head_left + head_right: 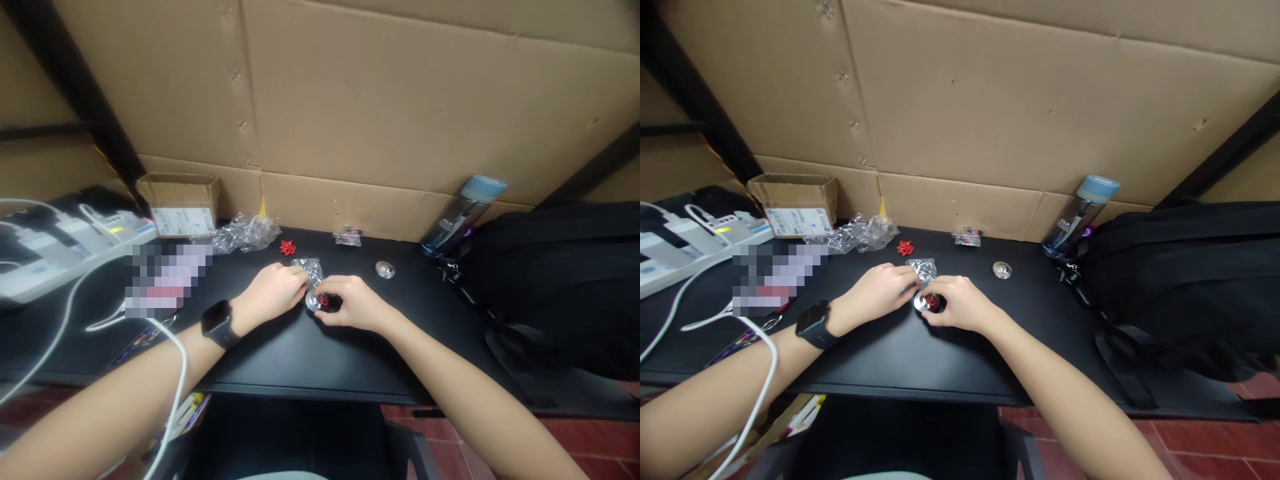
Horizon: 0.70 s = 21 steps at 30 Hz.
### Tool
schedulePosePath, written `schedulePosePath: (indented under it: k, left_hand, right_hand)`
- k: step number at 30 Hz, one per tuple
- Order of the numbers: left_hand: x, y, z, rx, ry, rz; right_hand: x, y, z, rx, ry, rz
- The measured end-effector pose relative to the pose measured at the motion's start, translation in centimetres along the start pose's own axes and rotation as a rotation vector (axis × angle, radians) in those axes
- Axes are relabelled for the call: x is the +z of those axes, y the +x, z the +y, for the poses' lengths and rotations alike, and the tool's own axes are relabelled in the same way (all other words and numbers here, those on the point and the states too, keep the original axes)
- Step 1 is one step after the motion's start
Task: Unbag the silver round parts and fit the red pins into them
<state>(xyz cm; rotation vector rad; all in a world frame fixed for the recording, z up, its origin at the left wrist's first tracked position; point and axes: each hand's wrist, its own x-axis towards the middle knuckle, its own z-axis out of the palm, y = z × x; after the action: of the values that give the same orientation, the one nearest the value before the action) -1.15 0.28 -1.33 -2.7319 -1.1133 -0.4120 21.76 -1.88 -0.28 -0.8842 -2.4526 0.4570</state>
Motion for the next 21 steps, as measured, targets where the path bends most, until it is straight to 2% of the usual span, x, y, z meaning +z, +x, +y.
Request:
schedulePosePath:
  k: [12, 21]
  left_hand:
    - [0.38, 0.05, 0.16, -0.031, 0.011, 0.032]
    - [0.08, 0.05, 0.24, -0.063, -0.013, 0.034]
  right_hand:
    - [0.75, 0.01, 0.22, 0.080, -0.058, 0.016]
    - [0.88, -0.05, 0.39, 0.029, -0.084, 0.038]
